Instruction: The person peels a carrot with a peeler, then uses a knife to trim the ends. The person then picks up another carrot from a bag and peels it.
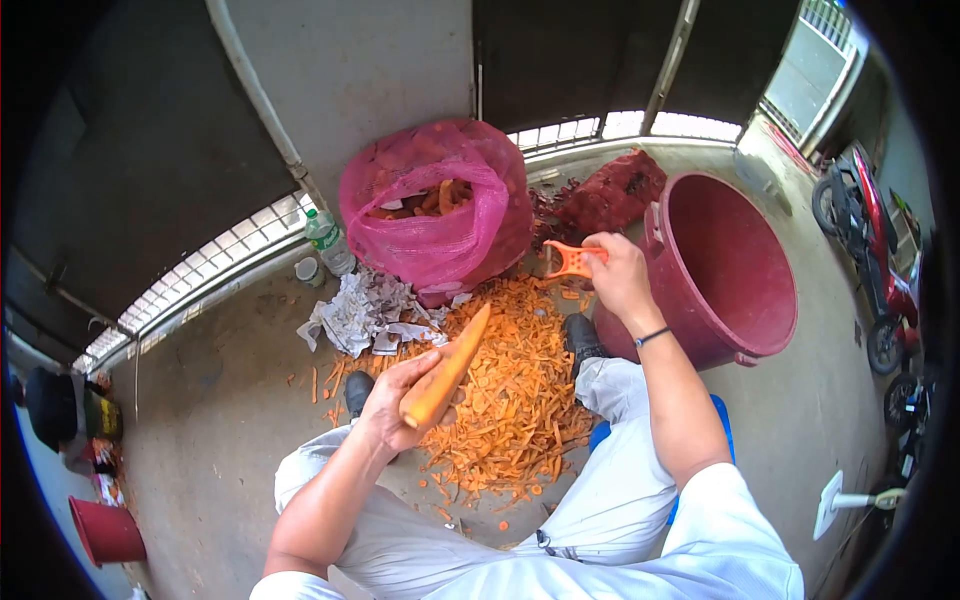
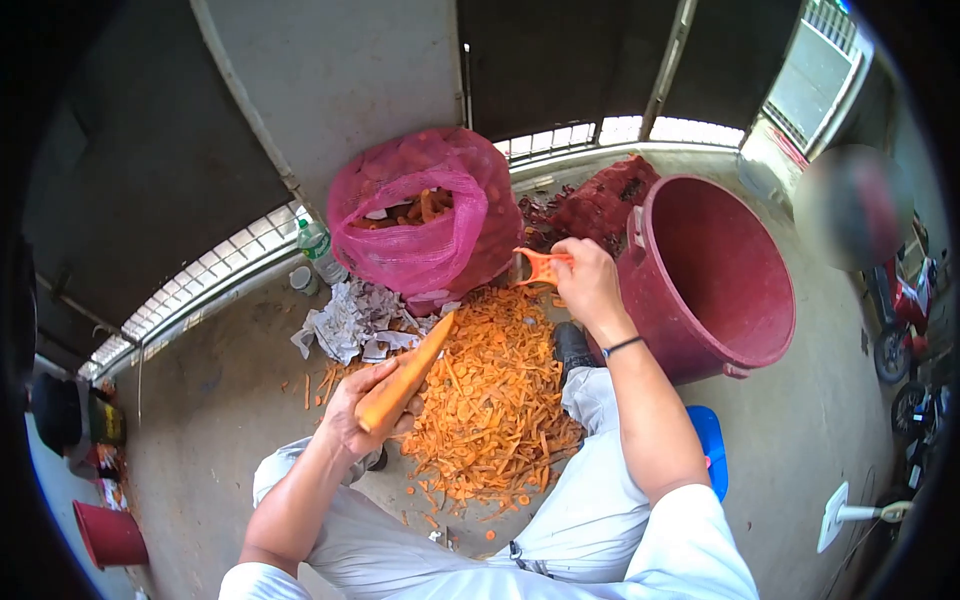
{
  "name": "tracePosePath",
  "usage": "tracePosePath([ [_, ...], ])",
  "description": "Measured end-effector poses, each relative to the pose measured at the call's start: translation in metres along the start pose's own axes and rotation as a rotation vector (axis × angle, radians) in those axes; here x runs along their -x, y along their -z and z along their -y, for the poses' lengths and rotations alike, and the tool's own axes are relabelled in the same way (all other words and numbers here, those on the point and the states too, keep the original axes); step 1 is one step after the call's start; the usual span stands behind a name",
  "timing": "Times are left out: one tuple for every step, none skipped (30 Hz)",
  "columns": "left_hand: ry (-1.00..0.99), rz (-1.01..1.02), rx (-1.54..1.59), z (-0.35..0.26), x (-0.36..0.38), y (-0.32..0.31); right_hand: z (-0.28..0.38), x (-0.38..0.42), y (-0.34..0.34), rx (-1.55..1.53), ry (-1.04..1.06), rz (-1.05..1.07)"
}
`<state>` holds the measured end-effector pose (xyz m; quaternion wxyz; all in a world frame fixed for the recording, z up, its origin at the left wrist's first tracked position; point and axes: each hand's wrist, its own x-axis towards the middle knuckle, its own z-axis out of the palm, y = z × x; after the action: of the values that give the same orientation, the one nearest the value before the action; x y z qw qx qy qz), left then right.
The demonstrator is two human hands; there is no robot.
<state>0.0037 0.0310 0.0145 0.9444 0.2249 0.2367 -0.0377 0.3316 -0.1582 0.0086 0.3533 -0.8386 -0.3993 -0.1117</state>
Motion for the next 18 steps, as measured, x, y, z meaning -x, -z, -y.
tracePosePath([
  [-0.020,-0.004,0.015,0.000,-0.004,0.001,0.006,0.003,-0.006,-0.260,-0.086,0.078],
  [-0.049,-0.087,-0.003,-0.002,-0.009,0.002,0.014,0.010,-0.015,-0.521,-0.180,0.162],
  [-0.070,-0.174,-0.023,-0.003,-0.012,0.003,0.032,0.017,-0.016,-0.790,-0.192,0.276],
  [-0.077,-0.188,-0.015,-0.002,-0.015,0.004,0.058,0.023,-0.013,-1.013,-0.201,0.358],
  [-0.087,-0.209,0.019,0.000,-0.019,0.004,0.073,0.030,-0.014,-1.062,-0.135,0.422],
  [-0.096,-0.226,0.050,0.000,-0.022,0.008,0.090,0.035,-0.012,-1.090,-0.098,0.514],
  [-0.119,-0.176,0.048,0.002,-0.024,0.012,0.107,0.039,-0.009,-1.044,-0.019,0.546],
  [-0.116,-0.182,0.051,0.006,-0.027,0.016,0.119,0.043,-0.007,-0.996,0.058,0.574],
  [-0.155,-0.259,0.091,0.009,-0.030,0.012,0.126,0.046,-0.008,-0.998,0.051,0.576],
  [-0.193,-0.336,0.127,0.011,-0.033,0.010,0.131,0.049,-0.010,-0.982,0.085,0.574],
  [-0.188,-0.303,0.155,0.012,-0.038,0.014,0.133,0.051,-0.011,-0.965,0.120,0.568],
  [-0.183,-0.303,0.151,0.013,-0.037,0.013,0.132,0.051,-0.013,-0.966,0.115,0.562],
  [-0.184,-0.280,0.137,0.014,-0.036,0.011,0.130,0.051,-0.014,-0.946,0.133,0.552],
  [-0.184,-0.256,0.125,0.014,-0.035,0.008,0.129,0.051,-0.014,-0.924,0.151,0.542],
  [-0.177,-0.253,0.122,0.014,-0.034,0.005,0.128,0.051,-0.015,-0.921,0.146,0.537],
  [-0.168,-0.259,0.124,0.015,-0.033,0.002,0.127,0.051,-0.016,-0.905,0.188,0.523],
  [-0.158,-0.266,0.127,0.015,-0.031,-0.001,0.127,0.052,-0.016,-0.888,0.229,0.510],
  [-0.152,-0.264,0.126,0.014,-0.028,-0.007,0.128,0.051,-0.015,-0.885,0.224,0.506],
])
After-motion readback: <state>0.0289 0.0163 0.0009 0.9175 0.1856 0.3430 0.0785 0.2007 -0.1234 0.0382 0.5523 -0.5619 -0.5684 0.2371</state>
